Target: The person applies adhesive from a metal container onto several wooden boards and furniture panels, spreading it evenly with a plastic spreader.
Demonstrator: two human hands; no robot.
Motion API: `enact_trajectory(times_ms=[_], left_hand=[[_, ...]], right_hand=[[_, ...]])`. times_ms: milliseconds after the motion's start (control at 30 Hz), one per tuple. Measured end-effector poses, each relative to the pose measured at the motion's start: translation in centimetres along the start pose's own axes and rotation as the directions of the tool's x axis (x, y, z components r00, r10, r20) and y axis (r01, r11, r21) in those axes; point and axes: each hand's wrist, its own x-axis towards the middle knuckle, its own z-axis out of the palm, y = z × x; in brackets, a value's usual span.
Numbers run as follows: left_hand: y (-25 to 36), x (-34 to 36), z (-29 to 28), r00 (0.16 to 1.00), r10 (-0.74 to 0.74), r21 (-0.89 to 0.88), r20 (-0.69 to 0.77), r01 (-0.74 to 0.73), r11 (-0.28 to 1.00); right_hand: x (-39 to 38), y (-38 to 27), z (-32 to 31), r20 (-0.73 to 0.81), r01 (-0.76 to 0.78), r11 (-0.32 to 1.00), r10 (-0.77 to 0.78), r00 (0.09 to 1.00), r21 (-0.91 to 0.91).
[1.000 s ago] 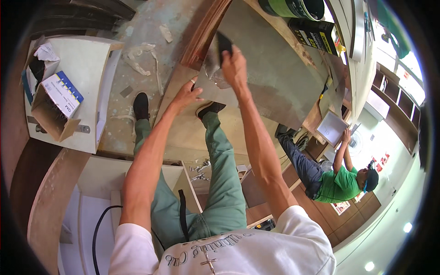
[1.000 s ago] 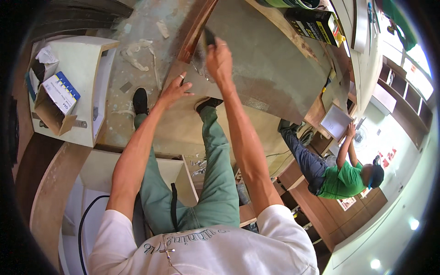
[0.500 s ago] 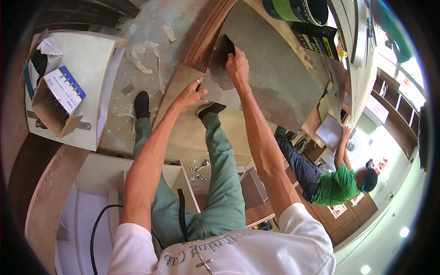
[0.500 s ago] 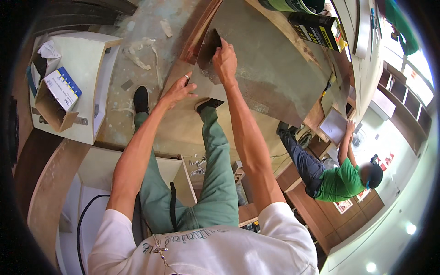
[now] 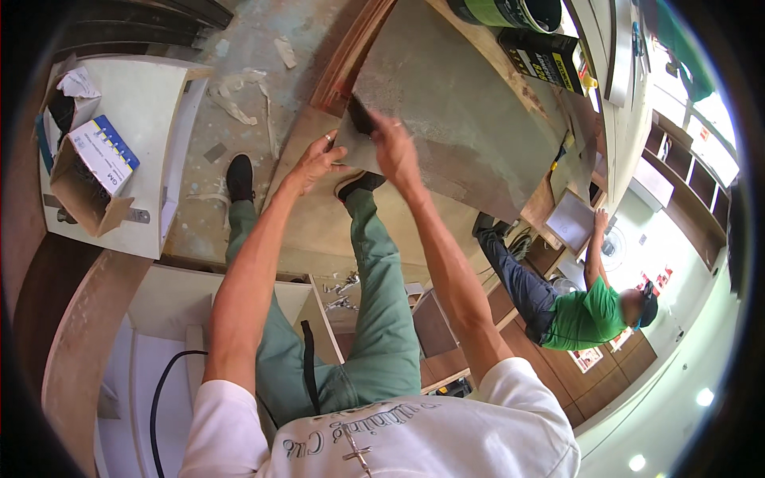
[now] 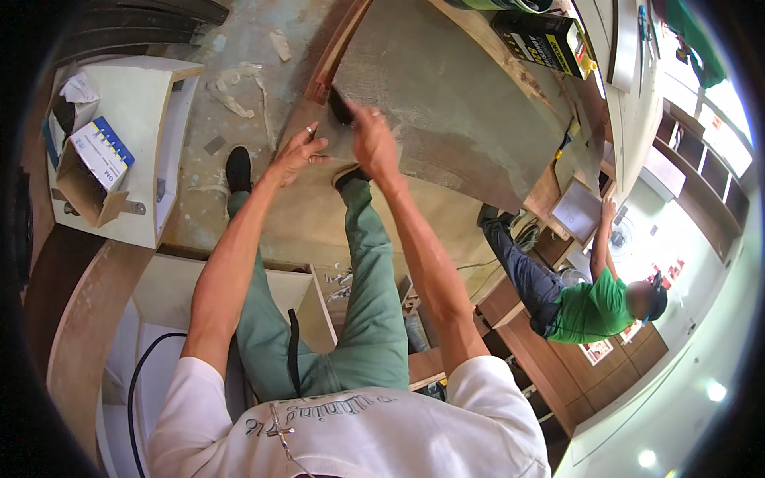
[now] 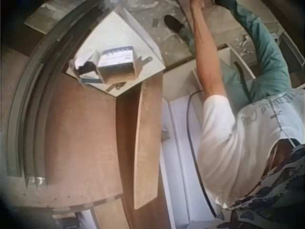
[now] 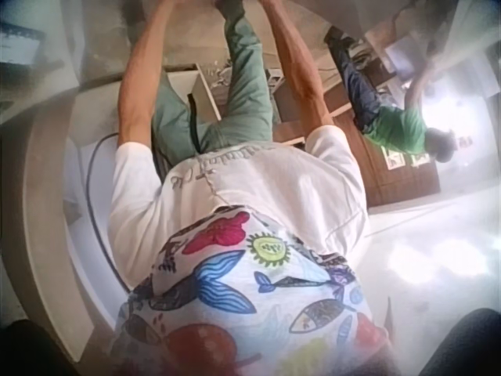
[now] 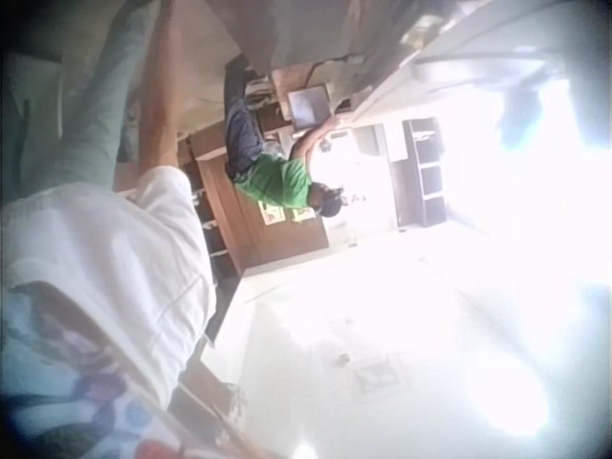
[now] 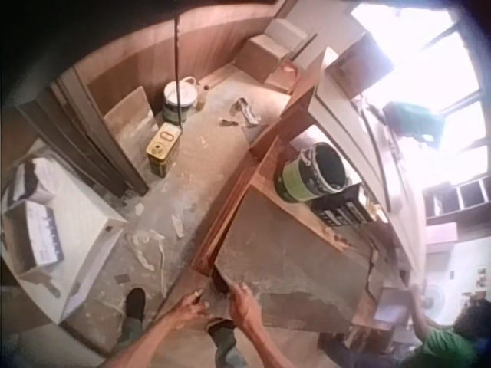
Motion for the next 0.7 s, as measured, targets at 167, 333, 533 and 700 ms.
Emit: enact_trajectory(times_ms=[167, 333, 533, 700], left_hand=[[0.4, -1.0, -0.2, 0.999, -0.007, -0.134, 0.047, 0.013, 0.991], [0.4, -0.3, 0.7, 0.997, -0.006, -0.283, 0.079, 0.028, 0.959], [-1.3, 0.6, 0.0, 0.997, 0.005, -0.444, 0.082, 0.032, 0.895], [-4.1, 0.5, -4.1, 0.957, 0.184, -0.548, 0.224, -0.032, 0.836]], right_hand=[[-0.5, 1.0, -0.5, -0.081, -0.251, 0.962, 0.26, 0.962, 0.107], [-0.6, 1.5, 1.2, -0.055, -0.16, 0.986, 0.157, 0.986, -0.049], [-1.6, -2.9, 0.8, 0.042, -0.081, 0.997, 0.081, 0.996, -0.008], [-2.8, -7.8, 0.6, 0.258, -0.036, 0.989, -0.002, 0.966, 0.142]])
